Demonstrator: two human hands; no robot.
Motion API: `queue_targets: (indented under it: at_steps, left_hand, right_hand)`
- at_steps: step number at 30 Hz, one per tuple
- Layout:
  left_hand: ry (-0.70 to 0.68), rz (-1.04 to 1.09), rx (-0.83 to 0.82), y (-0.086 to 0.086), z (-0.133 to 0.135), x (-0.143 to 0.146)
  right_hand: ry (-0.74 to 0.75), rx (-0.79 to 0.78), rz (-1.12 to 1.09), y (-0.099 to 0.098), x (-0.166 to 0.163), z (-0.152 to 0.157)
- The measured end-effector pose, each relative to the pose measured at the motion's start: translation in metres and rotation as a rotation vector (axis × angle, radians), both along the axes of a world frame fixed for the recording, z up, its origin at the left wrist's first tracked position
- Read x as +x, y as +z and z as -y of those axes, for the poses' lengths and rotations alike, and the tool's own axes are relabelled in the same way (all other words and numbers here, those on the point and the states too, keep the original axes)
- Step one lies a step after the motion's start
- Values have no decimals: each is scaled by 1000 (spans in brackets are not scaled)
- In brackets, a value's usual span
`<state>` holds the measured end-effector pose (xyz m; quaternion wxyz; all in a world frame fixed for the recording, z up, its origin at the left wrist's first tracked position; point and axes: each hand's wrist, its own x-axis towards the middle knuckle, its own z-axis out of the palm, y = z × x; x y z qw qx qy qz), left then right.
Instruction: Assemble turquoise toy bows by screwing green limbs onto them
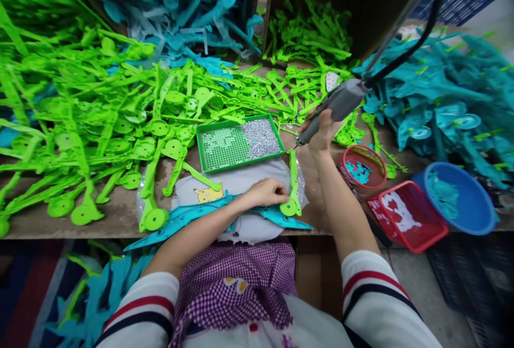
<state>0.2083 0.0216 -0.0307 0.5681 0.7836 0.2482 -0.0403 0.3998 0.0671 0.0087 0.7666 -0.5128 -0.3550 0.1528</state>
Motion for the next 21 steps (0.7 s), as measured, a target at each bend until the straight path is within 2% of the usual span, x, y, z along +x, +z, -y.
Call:
queue_targets:
  at_steps: [9,15,18,21]
  left_hand:
    - [10,-26,-21,5,-1,1]
    - [8,-61,-3,6,-1,0]
    - [-13,-47,19,4,0,0]
    - [-26,-44,50,1,0,0]
  right_hand:
    - [129,-56,62,-11,3,-13]
    - [103,-75,78,-10,-3,-10]
    - [88,-91,74,1,-1,-4]
    - [6,-39,40,24,-13,-1]
